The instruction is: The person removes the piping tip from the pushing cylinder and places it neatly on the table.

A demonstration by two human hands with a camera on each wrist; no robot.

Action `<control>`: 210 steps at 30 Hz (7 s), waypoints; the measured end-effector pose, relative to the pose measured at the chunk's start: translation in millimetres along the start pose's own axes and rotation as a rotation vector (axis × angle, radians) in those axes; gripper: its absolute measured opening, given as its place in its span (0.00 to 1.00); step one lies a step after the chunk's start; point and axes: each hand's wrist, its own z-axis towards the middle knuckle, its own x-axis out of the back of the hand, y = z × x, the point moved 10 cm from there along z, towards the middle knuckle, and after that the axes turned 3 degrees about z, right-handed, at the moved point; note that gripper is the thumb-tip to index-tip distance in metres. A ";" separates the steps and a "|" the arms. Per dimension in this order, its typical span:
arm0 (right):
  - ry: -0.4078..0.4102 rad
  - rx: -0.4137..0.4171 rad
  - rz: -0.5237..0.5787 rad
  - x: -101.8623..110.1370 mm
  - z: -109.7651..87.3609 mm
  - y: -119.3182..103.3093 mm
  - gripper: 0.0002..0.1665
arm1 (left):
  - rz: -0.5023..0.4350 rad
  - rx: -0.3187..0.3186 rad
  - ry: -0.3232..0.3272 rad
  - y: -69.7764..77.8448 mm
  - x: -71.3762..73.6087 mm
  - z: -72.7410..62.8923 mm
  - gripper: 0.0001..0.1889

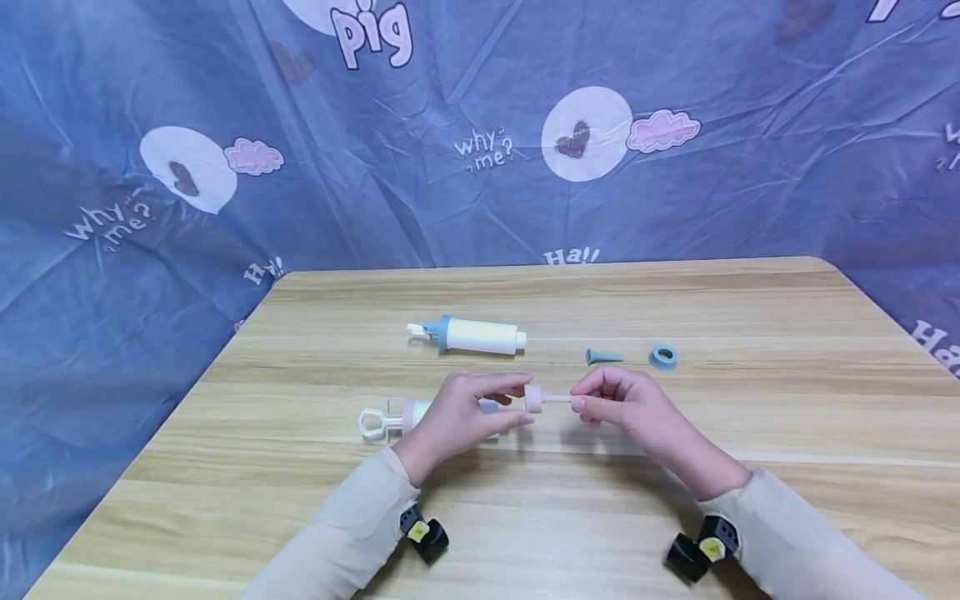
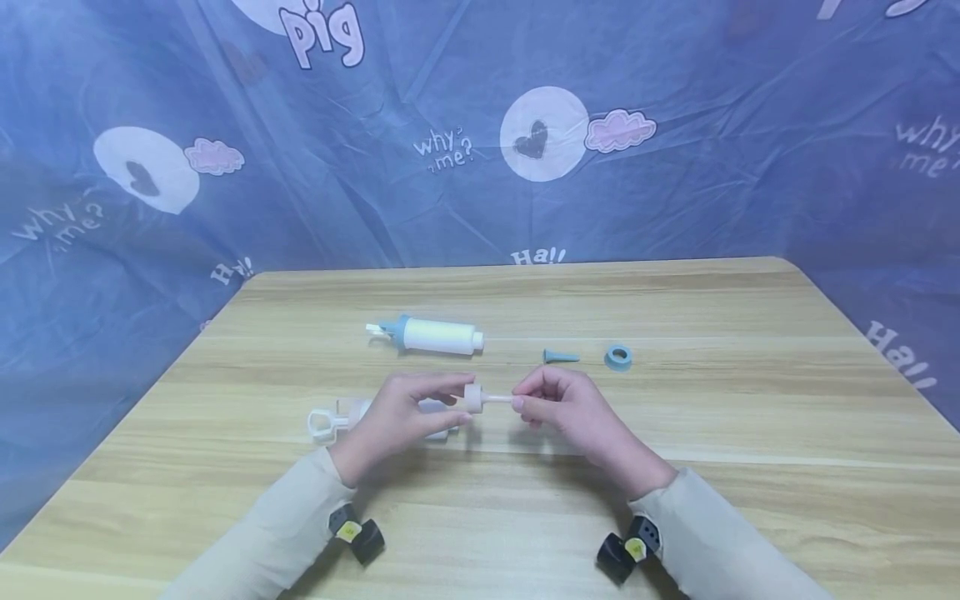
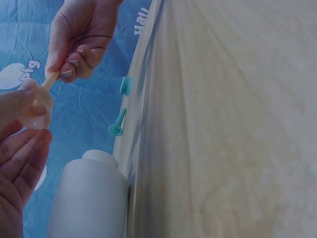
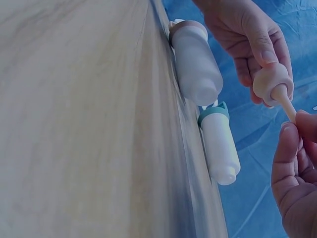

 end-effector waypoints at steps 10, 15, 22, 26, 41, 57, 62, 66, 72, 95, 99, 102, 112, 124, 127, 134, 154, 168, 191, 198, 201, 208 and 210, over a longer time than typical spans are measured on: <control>-0.004 0.019 0.029 -3.1 0.7 -0.6 0.13 | -0.012 0.005 -0.018 0.4 -2.7 1.2 0.21; -0.021 0.039 0.043 -5.9 0.6 -1.9 0.13 | -0.003 -0.012 -0.029 3.5 -4.6 1.4 0.21; -0.039 0.032 0.038 -10.2 0.0 -1.9 0.12 | -0.003 -0.018 -0.029 4.6 -7.6 1.2 0.21; -0.047 0.014 0.044 -12.8 -0.9 1.4 0.12 | 0.005 -0.020 -0.032 5.1 -9.8 0.2 0.21; -0.077 0.038 0.091 -21.6 -1.8 2.8 0.10 | -0.016 0.006 -0.061 5.9 -17.0 -1.3 0.20; -0.046 0.087 0.216 -19.2 0.7 4.5 0.09 | -0.050 0.042 -0.053 1.5 -17.2 0.6 0.21; -0.054 0.111 0.246 -21.0 1.0 1.7 0.12 | -0.045 0.037 -0.045 1.7 -15.3 1.5 0.21; -0.048 0.106 0.248 -21.3 1.6 1.5 0.13 | -0.060 0.032 -0.045 1.3 -14.8 2.1 0.21; -0.015 0.080 0.231 -19.7 3.3 3.4 0.12 | -0.090 0.032 -0.051 0.5 -14.3 2.4 0.21; 0.052 0.013 0.115 -19.7 4.8 3.1 0.21 | -0.047 0.048 -0.035 -3.3 -8.5 3.7 0.22; 0.062 0.000 0.095 -20.6 4.1 2.3 0.20 | -0.029 0.021 -0.033 -0.1 -8.2 4.2 0.22; 0.070 -0.015 0.085 -21.1 3.8 2.9 0.21 | -0.024 0.016 -0.034 0.4 -8.7 4.3 0.22; 0.101 -0.047 0.069 -20.8 1.5 3.7 0.21 | -0.044 0.065 -0.054 -2.8 -12.4 3.9 0.22; 0.174 -0.069 0.026 -0.1 -9.6 -3.3 0.21 | 0.017 0.078 -0.023 -1.1 -9.9 7.9 0.19; 0.192 -0.059 0.011 7.4 -11.9 -8.0 0.20 | 0.020 0.093 -0.020 -2.3 -11.0 10.1 0.17; 0.226 -0.035 -0.012 26.8 -18.4 -12.7 0.17 | 0.017 0.107 -0.014 -2.0 -16.4 16.8 0.11; 0.356 -0.040 -0.460 86.3 -42.7 -13.6 0.23 | 0.024 0.234 -0.082 -0.7 -55.2 37.0 0.08; 0.386 0.022 -0.635 109.3 -50.2 -13.4 0.19 | 0.010 0.295 -0.116 -3.1 -83.6 48.9 0.07; 0.201 -0.178 -0.601 124.8 -41.3 29.9 0.26 | 0.242 0.317 -0.135 -11.2 -115.9 62.8 0.07; 0.171 -0.212 -0.593 124.7 -40.0 39.5 0.28 | 0.302 0.318 -0.135 -10.8 -119.5 61.4 0.07; 0.166 -0.219 -0.581 123.7 -39.7 42.0 0.28 | 0.323 0.323 -0.135 -10.6 -122.4 60.4 0.06; 0.163 -0.207 -0.564 122.0 -38.9 42.0 0.28 | 0.373 0.300 -0.127 -7.4 -124.1 59.4 0.05; 0.165 -0.197 -0.569 122.1 -38.8 41.3 0.27 | 0.384 0.292 -0.132 -6.7 -124.2 59.5 0.05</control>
